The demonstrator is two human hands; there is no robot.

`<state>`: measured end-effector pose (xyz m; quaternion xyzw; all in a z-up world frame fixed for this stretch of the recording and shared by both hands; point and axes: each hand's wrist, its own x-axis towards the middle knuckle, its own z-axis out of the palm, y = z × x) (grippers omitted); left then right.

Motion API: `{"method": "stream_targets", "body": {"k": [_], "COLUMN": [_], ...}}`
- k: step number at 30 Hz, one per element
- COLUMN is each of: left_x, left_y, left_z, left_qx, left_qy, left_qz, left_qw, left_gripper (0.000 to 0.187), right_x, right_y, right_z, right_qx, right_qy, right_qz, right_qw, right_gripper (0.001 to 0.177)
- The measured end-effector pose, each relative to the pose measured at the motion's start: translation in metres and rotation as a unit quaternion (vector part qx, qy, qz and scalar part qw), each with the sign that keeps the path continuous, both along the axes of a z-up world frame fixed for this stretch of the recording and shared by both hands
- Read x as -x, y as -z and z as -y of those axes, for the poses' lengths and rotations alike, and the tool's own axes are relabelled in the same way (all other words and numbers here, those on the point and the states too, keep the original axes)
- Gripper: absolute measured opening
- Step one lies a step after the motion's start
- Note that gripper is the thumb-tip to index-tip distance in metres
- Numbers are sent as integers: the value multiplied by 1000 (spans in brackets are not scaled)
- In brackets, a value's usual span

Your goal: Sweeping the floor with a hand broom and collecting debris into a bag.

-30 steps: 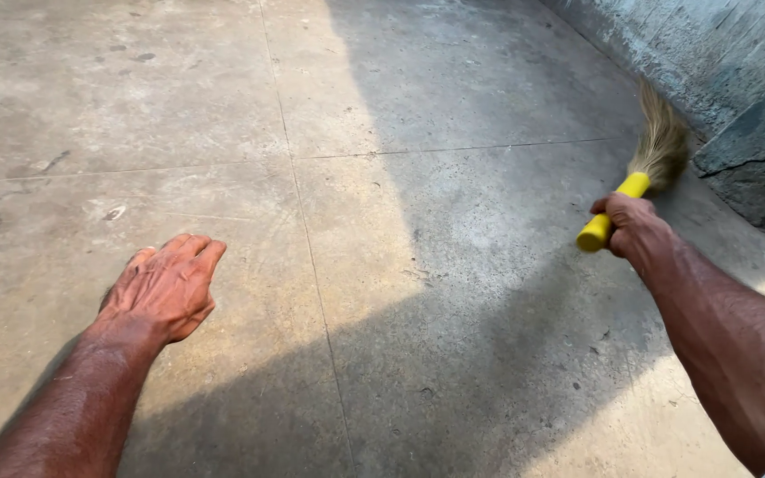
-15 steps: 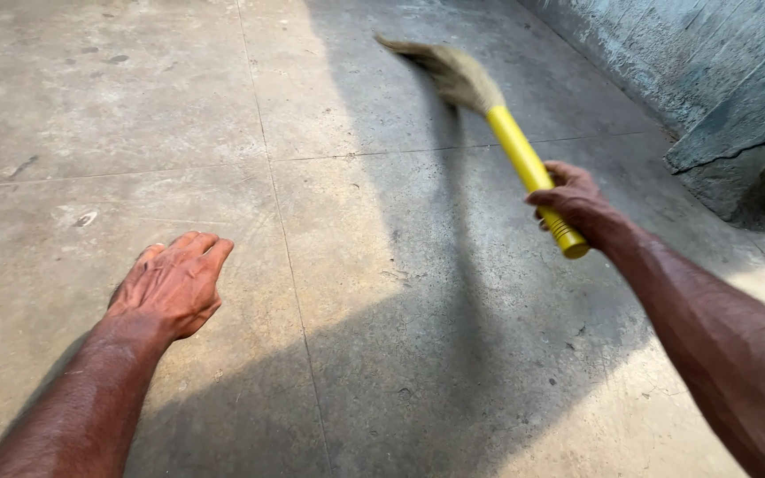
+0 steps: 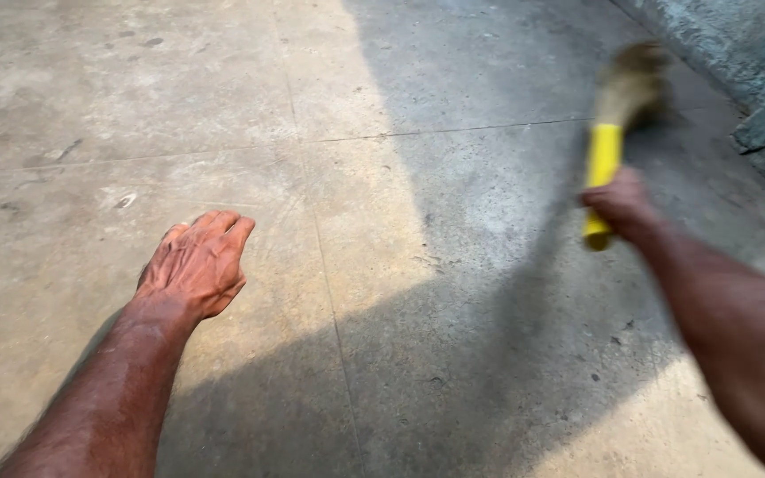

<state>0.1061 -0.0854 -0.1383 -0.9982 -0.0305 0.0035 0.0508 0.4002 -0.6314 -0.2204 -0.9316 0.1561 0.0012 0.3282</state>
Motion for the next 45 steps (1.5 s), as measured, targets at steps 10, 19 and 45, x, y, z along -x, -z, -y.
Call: {"method": "stream_targets", "body": {"k": [10, 19, 45], "left_x": [-5, 17, 60], "left_y": [-17, -46, -108], "left_z": [18, -14, -42], "left_qx": [22, -14, -38], "left_qy": [17, 37, -11], "left_qz": [20, 93, 76], "left_qw": [999, 995, 996], "left_gripper": [57, 51, 42], "right_x": [107, 220, 271], "right_y": [13, -18, -9], "right_z": [-284, -387, -397], "right_qx": [246, 246, 114], "right_qy": [-303, -467, -476], "right_qz": [41, 78, 114], "right_qw": [920, 846, 864], "right_gripper": [57, 53, 64]}}
